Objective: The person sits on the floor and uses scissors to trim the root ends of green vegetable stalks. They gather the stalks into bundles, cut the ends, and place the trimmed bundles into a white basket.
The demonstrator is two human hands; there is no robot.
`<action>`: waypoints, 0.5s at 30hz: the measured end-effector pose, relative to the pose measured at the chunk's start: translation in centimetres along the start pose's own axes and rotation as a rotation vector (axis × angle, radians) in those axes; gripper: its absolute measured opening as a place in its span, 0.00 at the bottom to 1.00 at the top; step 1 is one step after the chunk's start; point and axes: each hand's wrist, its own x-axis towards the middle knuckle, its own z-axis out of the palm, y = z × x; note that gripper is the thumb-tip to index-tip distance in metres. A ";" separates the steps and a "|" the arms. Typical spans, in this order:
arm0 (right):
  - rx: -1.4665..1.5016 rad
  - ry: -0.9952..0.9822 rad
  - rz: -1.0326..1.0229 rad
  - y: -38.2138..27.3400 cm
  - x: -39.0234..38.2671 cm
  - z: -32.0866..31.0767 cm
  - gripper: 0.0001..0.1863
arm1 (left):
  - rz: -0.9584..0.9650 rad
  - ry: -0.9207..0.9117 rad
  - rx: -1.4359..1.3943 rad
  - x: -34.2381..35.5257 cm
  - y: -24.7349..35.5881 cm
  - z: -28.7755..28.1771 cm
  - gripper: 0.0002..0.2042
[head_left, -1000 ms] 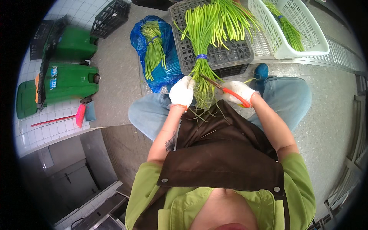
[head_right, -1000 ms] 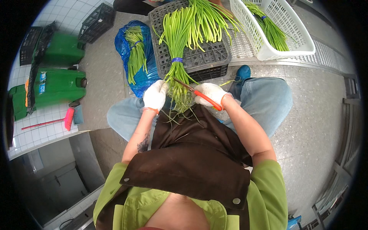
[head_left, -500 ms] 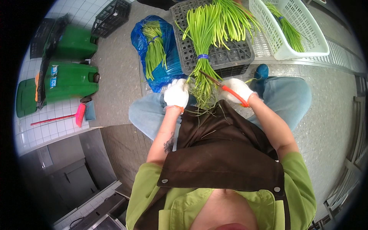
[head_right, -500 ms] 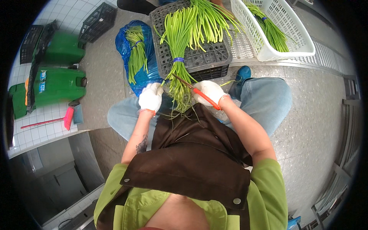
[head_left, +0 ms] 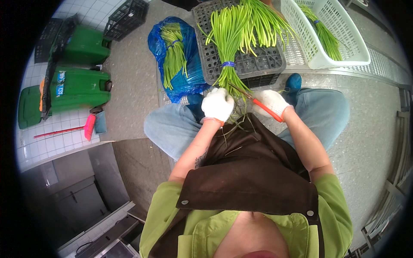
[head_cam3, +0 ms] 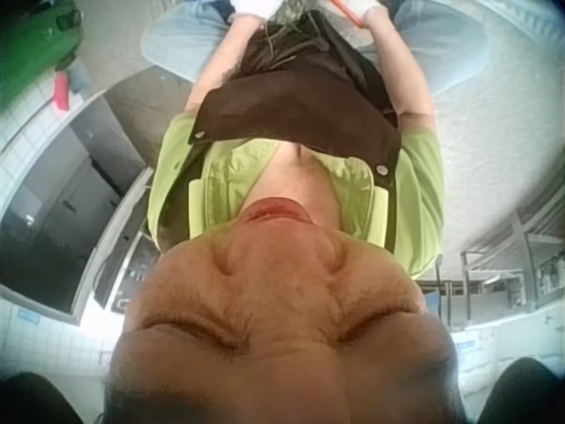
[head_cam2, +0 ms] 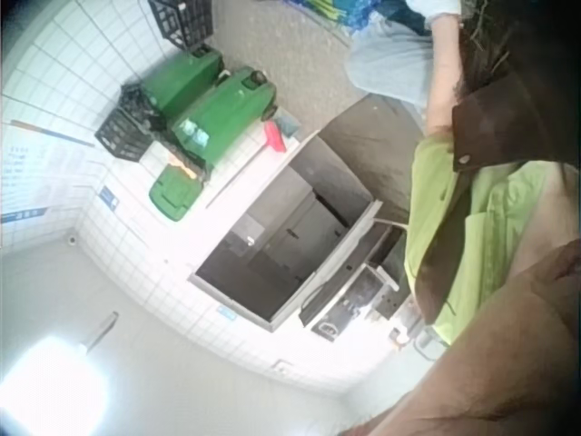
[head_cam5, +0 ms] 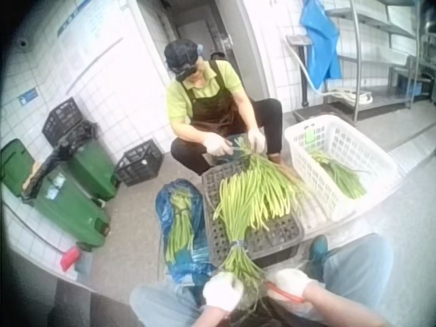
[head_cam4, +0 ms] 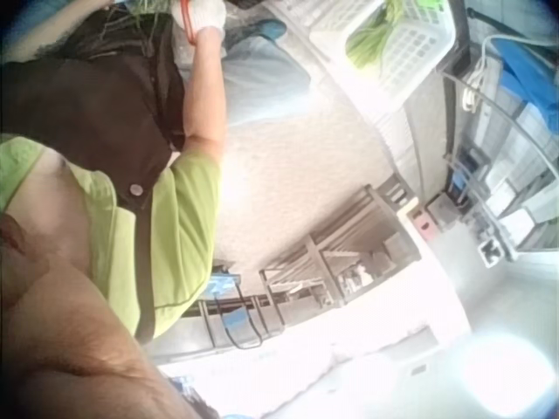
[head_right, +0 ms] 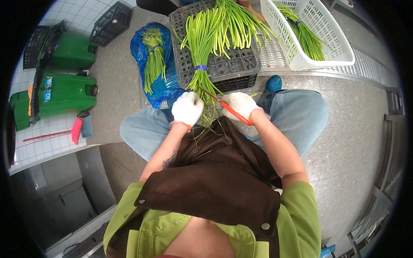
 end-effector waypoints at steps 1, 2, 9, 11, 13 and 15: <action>0.047 0.022 -0.014 -0.2 -0.1 -0.1 0.15 | -0.051 -0.007 -0.100 0.2 -0.8 -0.1 0.12; 0.051 -0.005 -0.026 -0.3 -0.1 -0.1 0.15 | -0.124 -0.064 -0.188 0.6 -1.5 -0.4 0.13; 0.061 -0.099 -0.022 0.0 1.4 0.9 0.17 | -0.273 -0.150 -0.737 1.1 -4.4 -0.5 0.10; 0.073 -0.088 -0.020 0.0 1.6 1.1 0.17 | -0.245 -0.157 -0.750 1.0 -4.4 -0.4 0.09; 0.094 -0.070 -0.044 0.1 1.7 1.3 0.17 | -0.199 -0.174 -0.778 1.0 -4.9 0.3 0.10; 0.064 -0.054 -0.022 -0.3 1.6 1.2 0.16 | -0.199 -0.201 -0.752 1.1 -5.1 -0.2 0.10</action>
